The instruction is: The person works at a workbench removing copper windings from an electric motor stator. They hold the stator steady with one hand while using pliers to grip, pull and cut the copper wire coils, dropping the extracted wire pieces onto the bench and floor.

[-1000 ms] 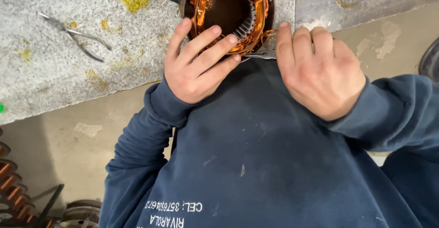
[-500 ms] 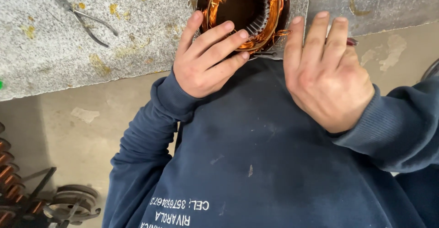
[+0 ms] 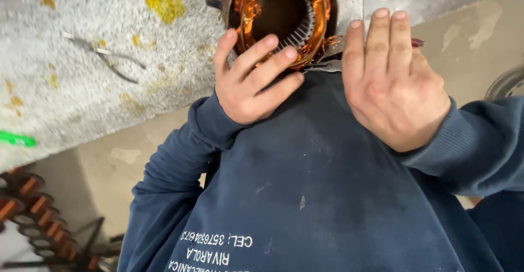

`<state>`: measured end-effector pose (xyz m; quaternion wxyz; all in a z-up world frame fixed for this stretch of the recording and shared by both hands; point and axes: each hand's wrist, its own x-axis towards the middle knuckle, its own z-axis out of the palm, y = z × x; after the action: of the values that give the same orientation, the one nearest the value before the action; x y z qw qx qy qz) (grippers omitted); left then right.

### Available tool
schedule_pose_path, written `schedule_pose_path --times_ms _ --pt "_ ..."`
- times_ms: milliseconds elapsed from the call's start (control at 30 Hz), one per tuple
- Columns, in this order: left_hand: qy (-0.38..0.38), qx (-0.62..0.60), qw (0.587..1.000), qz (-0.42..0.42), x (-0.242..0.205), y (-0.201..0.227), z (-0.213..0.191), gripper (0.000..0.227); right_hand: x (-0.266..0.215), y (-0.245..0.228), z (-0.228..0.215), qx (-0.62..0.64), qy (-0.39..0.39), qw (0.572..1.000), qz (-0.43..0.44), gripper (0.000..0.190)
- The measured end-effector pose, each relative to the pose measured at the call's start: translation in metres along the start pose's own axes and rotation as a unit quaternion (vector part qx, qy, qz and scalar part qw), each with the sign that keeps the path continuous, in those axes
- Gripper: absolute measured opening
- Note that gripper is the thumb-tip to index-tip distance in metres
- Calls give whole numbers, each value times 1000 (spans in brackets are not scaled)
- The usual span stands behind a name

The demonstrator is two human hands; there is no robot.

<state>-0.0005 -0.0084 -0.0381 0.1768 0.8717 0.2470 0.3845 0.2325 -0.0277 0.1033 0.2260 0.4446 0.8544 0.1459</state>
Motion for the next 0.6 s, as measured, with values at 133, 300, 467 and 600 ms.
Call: schedule_pose_path --times_ms 133,300,467,600 --pt "-12 34 998 52 -3 -5 0 35 -4 -11 0 6 -14 999 36 37" --pt "-47 69 995 55 1 -7 -5 35 -7 -20 4 2 -39 997 70 37" --pt "-41 68 995 60 -4 -11 -1 33 -4 -25 6 -4 -41 997 62 36" --pt "-36 58 996 56 -4 -13 1 40 5 -19 0 -25 -25 998 51 37"
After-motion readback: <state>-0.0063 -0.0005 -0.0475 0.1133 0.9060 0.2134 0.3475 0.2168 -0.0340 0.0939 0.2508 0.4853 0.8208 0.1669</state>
